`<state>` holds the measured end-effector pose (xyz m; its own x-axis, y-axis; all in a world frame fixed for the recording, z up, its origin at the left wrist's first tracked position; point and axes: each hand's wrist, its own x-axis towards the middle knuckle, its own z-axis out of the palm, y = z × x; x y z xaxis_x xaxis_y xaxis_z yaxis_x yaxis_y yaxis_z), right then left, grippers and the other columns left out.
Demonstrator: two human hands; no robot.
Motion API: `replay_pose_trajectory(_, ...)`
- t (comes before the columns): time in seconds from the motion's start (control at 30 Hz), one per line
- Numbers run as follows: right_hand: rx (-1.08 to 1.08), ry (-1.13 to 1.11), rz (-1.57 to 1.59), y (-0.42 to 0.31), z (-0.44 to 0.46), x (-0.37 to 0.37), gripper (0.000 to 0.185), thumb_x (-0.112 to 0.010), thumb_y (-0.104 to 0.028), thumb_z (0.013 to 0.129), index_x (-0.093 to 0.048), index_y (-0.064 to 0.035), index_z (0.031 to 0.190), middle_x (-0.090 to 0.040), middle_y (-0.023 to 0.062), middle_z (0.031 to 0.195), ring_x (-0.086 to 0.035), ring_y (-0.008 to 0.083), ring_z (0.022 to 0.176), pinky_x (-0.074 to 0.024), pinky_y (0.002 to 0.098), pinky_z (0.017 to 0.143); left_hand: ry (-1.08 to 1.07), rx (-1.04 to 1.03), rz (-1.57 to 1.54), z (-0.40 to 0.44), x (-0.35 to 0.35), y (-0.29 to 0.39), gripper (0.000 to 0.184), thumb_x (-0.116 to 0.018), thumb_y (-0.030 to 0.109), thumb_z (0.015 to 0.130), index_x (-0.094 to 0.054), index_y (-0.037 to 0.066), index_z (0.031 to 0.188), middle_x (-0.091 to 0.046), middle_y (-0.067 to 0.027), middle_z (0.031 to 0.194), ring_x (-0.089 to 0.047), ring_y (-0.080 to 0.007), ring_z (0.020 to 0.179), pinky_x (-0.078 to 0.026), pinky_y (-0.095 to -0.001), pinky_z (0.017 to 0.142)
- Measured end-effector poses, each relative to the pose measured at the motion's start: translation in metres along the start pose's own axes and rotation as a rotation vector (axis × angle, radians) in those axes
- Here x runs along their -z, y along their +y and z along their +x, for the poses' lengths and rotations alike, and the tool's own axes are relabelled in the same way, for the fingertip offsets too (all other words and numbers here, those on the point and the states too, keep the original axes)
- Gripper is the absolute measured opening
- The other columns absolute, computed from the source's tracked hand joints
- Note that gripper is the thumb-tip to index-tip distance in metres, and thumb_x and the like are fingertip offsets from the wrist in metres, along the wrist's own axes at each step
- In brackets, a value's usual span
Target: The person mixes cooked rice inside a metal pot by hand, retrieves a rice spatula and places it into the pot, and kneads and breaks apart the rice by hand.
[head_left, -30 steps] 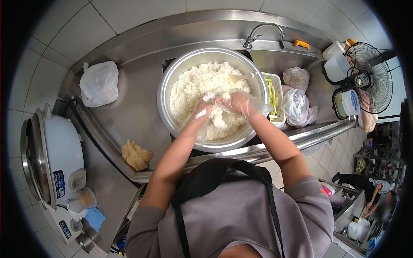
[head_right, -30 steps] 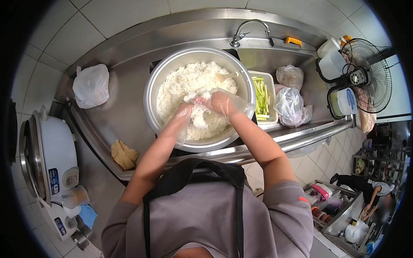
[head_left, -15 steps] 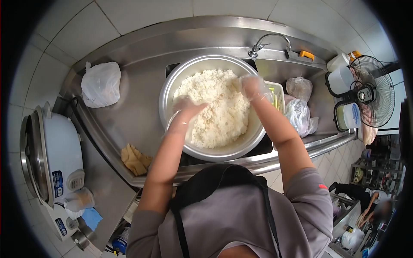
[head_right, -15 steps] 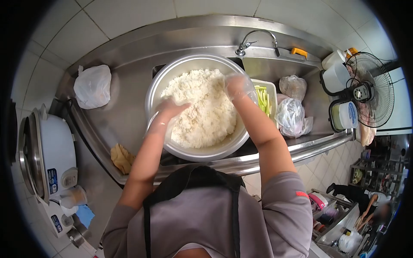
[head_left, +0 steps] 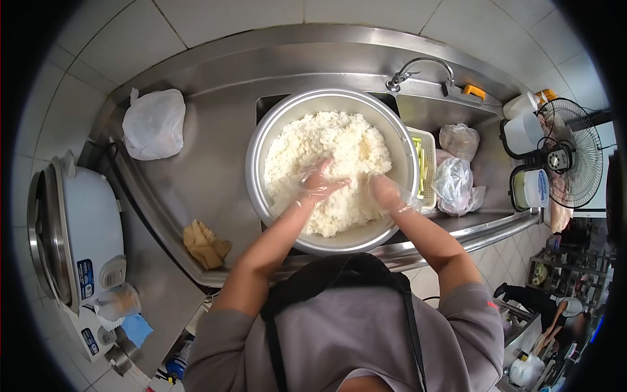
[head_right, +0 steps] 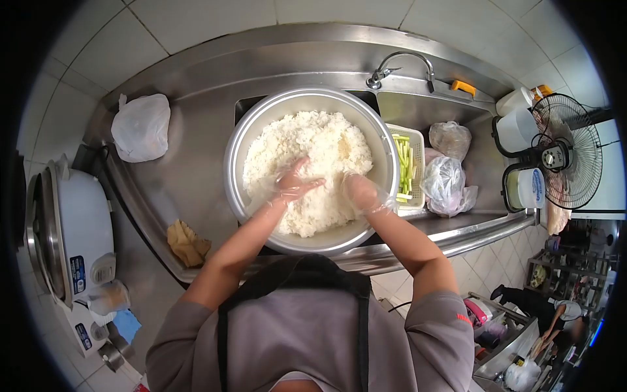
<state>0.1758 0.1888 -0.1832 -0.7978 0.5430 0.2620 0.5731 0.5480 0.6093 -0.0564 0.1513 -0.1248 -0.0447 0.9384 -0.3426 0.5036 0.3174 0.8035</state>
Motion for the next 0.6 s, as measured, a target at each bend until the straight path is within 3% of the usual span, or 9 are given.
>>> replay_pose_trajectory(0.03,0.011,0.029,-0.029,0.0,0.001,0.008,0.012,-0.049,-0.014,0.079,-0.057,-0.0071,0.072,-0.054,0.0075,0.061,-0.055,0.0214,0.051,-0.044,0.0346,0.046,-0.015,0.017,-0.095,-0.01,-0.004,0.009,0.094,-0.075,0.056,0.059,-0.038,0.009,0.131,-0.038,-0.021,0.133,-0.035,-0.0376,0.124,-0.03,-0.0411,0.104)
replay_pose_trajectory(0.1,-0.096,-0.23,0.513,0.002,0.006,0.013,0.012,-0.051,-0.017,0.078,-0.056,-0.0089,0.07,-0.052,0.0069,0.059,-0.052,0.0206,0.049,-0.0422,0.035,0.044,-0.046,0.047,-0.283,-0.027,-0.019,0.023,0.096,-0.076,0.053,0.059,-0.035,0.009,0.133,-0.038,-0.0209,0.134,-0.035,-0.0377,0.123,-0.031,-0.0401,0.103)
replay_pose_trajectory(0.17,-0.119,-0.074,0.452,0.013,0.01,0.032,0.014,-0.052,-0.02,0.077,-0.055,-0.0097,0.068,-0.051,0.0066,0.058,-0.052,0.0201,0.048,-0.0416,0.0348,0.043,0.129,-0.071,-0.32,-0.029,-0.053,0.015,0.095,-0.077,0.049,0.061,-0.034,0.008,0.134,-0.047,-0.0197,0.124,-0.045,-0.0315,0.115,-0.038,-0.0369,0.095)
replay_pose_trajectory(0.27,-0.018,-0.023,0.329,0.036,0.013,0.053,0.018,-0.051,-0.022,0.078,-0.056,-0.0096,0.066,-0.054,0.0076,0.058,-0.054,0.0224,0.049,-0.0421,0.0363,0.043,0.233,0.009,-0.271,-0.025,-0.09,-0.001,0.085,-0.072,0.052,0.065,-0.039,0.009,0.13,-0.062,-0.0177,0.099,-0.06,-0.028,0.091,-0.046,-0.035,0.078)
replay_pose_trajectory(0.37,-0.061,-0.068,0.347,0.058,0.03,0.063,0.022,-0.05,-0.023,0.08,-0.058,-0.0089,0.065,-0.056,0.0091,0.058,-0.056,0.0256,0.052,-0.0431,0.0393,0.046,0.086,0.03,-0.193,-0.019,-0.07,0.015,0.081,-0.074,0.047,0.066,-0.042,0.006,0.128,-0.061,-0.0169,0.105,-0.058,-0.0275,0.097,-0.044,-0.0358,0.084)
replay_pose_trajectory(0.4,-0.114,-0.083,0.377,0.065,0.04,0.065,0.022,-0.05,-0.022,0.08,-0.058,-0.0086,0.065,-0.057,0.0095,0.059,-0.057,0.0266,0.053,-0.0434,0.0404,0.047,0.131,-0.019,-0.096,-0.024,-0.059,0.022,0.078,-0.072,0.052,0.064,-0.048,0.004,0.121,-0.064,-0.0164,0.093,-0.061,-0.028,0.086,-0.046,-0.036,0.079)
replay_pose_trajectory(0.5,-0.099,-0.178,0.417,0.091,0.085,0.071,0.021,-0.049,-0.02,0.08,-0.06,-0.0082,0.067,-0.057,0.0092,0.059,-0.057,0.0271,0.053,-0.0441,0.0429,0.051,-0.008,-0.134,0.11,-0.02,-0.042,0.022,0.084,-0.069,0.058,0.064,-0.045,0.002,0.122,-0.06,-0.0202,0.094,-0.059,-0.0299,0.086,-0.045,-0.0396,0.077)
replay_pose_trajectory(0.57,-0.066,-0.331,0.407,0.11,0.128,0.086,0.009,-0.053,-0.018,0.074,-0.053,-0.0096,0.072,-0.049,0.0064,0.061,-0.051,0.0213,0.056,-0.0361,0.0365,0.044,-0.198,-0.04,0.238,-0.029,-0.023,0.041,0.092,-0.073,0.057,0.059,-0.044,-0.001,0.124,-0.052,-0.0245,0.112,-0.052,-0.0335,0.103,-0.041,-0.0383,0.088)
replay_pose_trajectory(0.6,0.032,-0.133,0.323,0.111,0.14,0.067,0.011,-0.051,-0.017,0.077,-0.058,-0.0107,0.07,-0.054,0.0054,0.062,-0.053,0.0217,0.055,-0.0402,0.0355,0.048,-0.292,0.009,0.301,-0.032,-0.017,0.046,0.095,-0.075,0.057,0.057,-0.043,-0.003,0.124,-0.047,-0.0266,0.121,-0.048,-0.0353,0.111,-0.039,-0.0376,0.093)
